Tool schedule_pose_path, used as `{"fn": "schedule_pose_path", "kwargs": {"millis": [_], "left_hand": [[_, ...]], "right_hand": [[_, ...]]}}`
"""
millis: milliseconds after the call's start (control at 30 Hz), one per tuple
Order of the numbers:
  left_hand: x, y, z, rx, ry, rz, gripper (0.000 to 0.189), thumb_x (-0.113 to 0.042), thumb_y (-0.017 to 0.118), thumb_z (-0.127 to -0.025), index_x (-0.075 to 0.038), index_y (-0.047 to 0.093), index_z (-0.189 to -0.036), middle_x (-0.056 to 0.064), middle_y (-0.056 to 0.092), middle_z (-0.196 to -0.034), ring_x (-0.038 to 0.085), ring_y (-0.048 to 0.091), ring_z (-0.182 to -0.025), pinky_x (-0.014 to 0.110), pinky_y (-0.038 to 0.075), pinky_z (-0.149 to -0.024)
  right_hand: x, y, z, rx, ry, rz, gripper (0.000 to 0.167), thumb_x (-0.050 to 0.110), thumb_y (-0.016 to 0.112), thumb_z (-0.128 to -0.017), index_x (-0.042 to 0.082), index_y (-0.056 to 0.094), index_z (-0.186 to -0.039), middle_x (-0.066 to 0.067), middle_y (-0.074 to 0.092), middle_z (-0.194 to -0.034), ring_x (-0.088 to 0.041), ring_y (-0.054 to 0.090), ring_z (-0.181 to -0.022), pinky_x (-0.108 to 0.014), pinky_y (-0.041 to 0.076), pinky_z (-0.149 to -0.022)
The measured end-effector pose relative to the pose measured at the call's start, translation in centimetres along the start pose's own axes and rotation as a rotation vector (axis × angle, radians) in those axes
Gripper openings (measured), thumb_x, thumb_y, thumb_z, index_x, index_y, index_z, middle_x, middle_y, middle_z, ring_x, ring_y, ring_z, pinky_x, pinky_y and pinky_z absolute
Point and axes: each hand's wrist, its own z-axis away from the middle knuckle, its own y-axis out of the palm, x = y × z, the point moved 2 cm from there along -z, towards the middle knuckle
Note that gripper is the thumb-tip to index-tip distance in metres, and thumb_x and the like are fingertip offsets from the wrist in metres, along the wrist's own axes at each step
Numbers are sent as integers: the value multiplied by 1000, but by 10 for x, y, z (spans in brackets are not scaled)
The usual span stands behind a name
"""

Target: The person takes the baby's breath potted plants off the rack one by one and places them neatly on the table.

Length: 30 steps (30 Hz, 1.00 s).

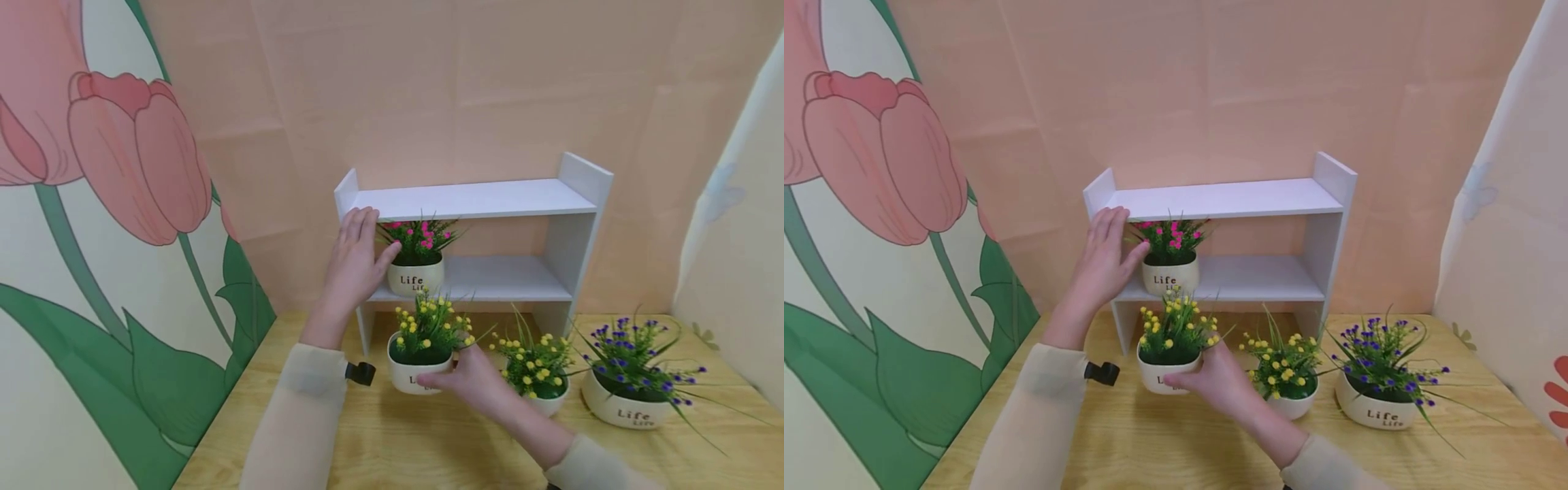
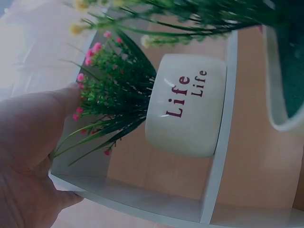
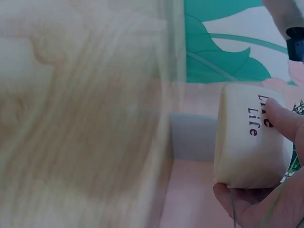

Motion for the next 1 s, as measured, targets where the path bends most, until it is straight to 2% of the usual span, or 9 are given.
{"fn": "schedule_pose_path", "kwargs": {"millis": [133, 333, 400, 700, 867, 1000], "left_hand": [[1, 0, 0, 2, -2, 0, 80, -50, 58, -114, -7, 26, -174, 14, 26, -179, 31, 8, -169, 43, 6, -137], [1, 0, 0, 1, -5, -3, 81, -51, 58, -113, -7, 27, -174, 14, 26, -180, 30, 8, -170, 44, 7, -137], [1, 0, 0, 1, -2, -4, 82, -52, 58, -113, -7, 26, -174, 14, 25, -180, 30, 8, -170, 45, 8, -137], [2, 1, 0, -5, 2, 5, 82, -51, 59, -113, -8, 26, -174, 13, 25, -180, 29, 7, -170, 44, 7, -137], [1, 2, -1, -7, 8, 0, 81, -51, 59, -113, -7, 26, -174, 14, 26, -180, 30, 8, -170, 43, 6, -137], [1, 3, -1, -7, 8, -4, 81, -50, 59, -114, -7, 26, -174, 14, 26, -179, 30, 9, -169, 42, 6, -137]], "right_hand": [[-3, 11, 3, -35, 35, 31, 75, 25, 104, -78, 16, 68, -143, -2, 78, -125, -16, 73, -106, -41, 61, -93], [-14, 23, 5, -73, 28, 57, 83, 25, 106, -75, 15, 65, -147, -7, 74, -136, -28, 70, -125, -55, 56, -110], [-18, 26, 6, -82, 31, 65, 83, 25, 106, -74, 14, 66, -146, -9, 75, -136, -31, 70, -126, -57, 55, -111], [-33, 35, 11, -74, 70, 33, 85, 27, 105, -75, 20, 63, -148, -8, 74, -137, -29, 70, -124, -58, 54, -111], [-43, 33, 14, -76, 96, 18, 88, 27, 105, -75, 19, 60, -151, -12, 70, -143, -33, 66, -132, -59, 52, -114], [-52, 31, 14, -78, 102, 35, 95, 27, 105, -74, 19, 57, -156, -17, 67, -148, -36, 66, -131, -59, 53, -112]]}}
